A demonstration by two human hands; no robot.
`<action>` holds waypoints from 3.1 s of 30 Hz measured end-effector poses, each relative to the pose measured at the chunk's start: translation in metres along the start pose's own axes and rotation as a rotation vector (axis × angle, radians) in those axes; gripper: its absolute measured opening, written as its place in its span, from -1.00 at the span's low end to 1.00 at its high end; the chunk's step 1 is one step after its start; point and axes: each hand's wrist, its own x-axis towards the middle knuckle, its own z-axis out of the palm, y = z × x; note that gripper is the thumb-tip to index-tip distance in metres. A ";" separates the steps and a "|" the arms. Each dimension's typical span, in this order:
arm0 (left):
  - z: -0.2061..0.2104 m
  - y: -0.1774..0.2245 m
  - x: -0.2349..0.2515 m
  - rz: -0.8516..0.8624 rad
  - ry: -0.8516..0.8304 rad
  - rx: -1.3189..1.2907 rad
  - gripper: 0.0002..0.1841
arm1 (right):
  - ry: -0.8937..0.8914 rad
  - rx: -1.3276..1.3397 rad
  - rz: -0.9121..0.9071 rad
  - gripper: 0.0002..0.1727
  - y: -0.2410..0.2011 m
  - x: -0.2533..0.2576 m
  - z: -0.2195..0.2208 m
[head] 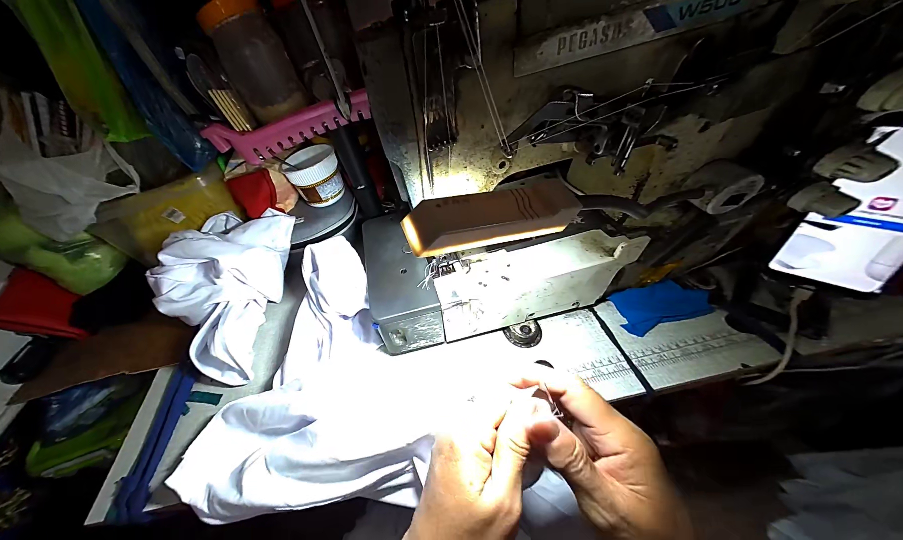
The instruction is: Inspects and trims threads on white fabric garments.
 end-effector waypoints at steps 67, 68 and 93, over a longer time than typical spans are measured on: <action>-0.029 0.022 0.004 0.238 0.157 0.186 -0.71 | 0.064 0.178 0.159 -0.89 -0.016 0.010 0.008; -0.028 0.021 0.007 0.240 0.135 0.190 -0.73 | 0.059 0.168 0.149 -0.90 -0.016 0.009 0.008; -0.050 0.034 -0.014 0.167 0.109 0.457 -0.65 | 0.194 0.084 0.143 -0.85 0.000 0.017 -0.006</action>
